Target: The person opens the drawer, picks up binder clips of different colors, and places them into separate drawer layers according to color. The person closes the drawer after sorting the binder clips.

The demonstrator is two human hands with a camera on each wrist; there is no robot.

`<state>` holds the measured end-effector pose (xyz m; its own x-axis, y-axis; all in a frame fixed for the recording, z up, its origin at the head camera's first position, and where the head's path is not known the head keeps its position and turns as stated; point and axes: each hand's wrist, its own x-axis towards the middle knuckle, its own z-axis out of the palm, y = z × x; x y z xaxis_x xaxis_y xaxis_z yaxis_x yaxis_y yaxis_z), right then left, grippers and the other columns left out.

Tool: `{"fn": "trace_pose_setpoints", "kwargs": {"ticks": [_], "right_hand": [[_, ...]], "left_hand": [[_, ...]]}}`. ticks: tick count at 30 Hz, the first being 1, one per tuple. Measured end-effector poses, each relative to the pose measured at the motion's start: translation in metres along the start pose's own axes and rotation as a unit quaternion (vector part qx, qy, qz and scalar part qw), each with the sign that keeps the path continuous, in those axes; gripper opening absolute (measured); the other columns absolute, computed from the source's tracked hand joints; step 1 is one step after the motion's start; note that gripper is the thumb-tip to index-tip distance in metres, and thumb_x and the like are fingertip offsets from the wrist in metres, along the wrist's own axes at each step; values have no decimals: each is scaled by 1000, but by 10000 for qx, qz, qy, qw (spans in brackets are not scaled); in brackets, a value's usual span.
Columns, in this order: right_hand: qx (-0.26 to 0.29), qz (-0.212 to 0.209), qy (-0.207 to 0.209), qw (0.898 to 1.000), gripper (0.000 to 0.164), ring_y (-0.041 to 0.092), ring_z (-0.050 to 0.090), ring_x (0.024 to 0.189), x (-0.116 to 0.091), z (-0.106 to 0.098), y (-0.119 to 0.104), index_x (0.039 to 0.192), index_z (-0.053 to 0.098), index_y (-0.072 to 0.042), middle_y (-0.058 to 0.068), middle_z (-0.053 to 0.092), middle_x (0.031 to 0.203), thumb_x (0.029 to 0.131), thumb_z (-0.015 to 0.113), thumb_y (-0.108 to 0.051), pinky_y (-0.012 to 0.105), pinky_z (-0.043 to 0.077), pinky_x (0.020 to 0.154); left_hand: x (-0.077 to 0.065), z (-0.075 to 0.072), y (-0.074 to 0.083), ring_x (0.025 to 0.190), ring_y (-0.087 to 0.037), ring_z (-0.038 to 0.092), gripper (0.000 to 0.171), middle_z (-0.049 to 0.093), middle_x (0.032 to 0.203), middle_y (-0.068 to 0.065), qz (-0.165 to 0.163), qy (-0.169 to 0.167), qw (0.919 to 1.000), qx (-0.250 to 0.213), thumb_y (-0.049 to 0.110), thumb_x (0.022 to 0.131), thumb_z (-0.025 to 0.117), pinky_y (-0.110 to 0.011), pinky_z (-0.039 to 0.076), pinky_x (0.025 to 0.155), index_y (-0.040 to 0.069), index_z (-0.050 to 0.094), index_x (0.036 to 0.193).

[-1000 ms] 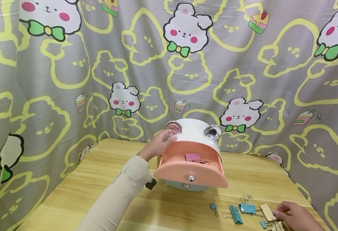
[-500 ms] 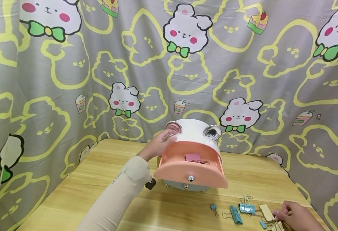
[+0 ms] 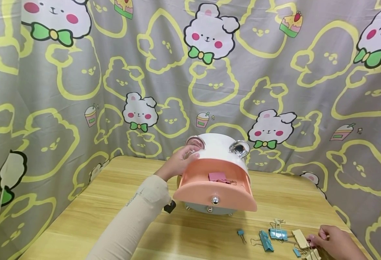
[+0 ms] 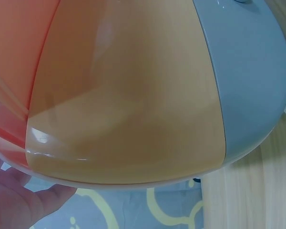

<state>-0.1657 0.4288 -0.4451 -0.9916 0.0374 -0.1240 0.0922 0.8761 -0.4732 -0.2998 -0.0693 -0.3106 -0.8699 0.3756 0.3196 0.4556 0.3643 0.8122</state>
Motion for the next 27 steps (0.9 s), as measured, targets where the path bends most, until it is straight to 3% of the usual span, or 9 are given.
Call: {"fn": "trace_pose_setpoints", "kwargs": {"ticks": [14, 21, 27], "right_hand": [[-139, -143, 346, 9992, 38, 10, 29, 50, -4, -4, -2, 70, 40, -12, -3, 30, 59, 94, 63, -29, 26, 27, 49], [-376, -594, 914, 9933, 40, 8, 27, 49, -6, -5, -8, 68, 38, -13, -4, 29, 58, 93, 66, -28, 25, 24, 49], [-533, -745, 1218, 9883, 38, 9, 29, 50, -6, -6, -16, 69, 40, -13, -3, 30, 59, 93, 66, -28, 26, 26, 52]], "left_hand": [[1, 2, 3, 126, -30, 46, 33, 52, 134, -12, 32, -6, 10000, 10, 30, 98, 57, -50, 38, 103, 11, 58, 125], [-1, 2, 2, 127, -31, 45, 34, 52, 135, -12, 32, 11, 10000, -54, 29, 98, 57, -50, 39, 102, 10, 58, 126], [-4, 0, 6, 123, -31, 47, 37, 51, 135, -13, -3, -62, 10000, -58, 33, 99, 56, -50, 42, 99, 10, 57, 128]]}}
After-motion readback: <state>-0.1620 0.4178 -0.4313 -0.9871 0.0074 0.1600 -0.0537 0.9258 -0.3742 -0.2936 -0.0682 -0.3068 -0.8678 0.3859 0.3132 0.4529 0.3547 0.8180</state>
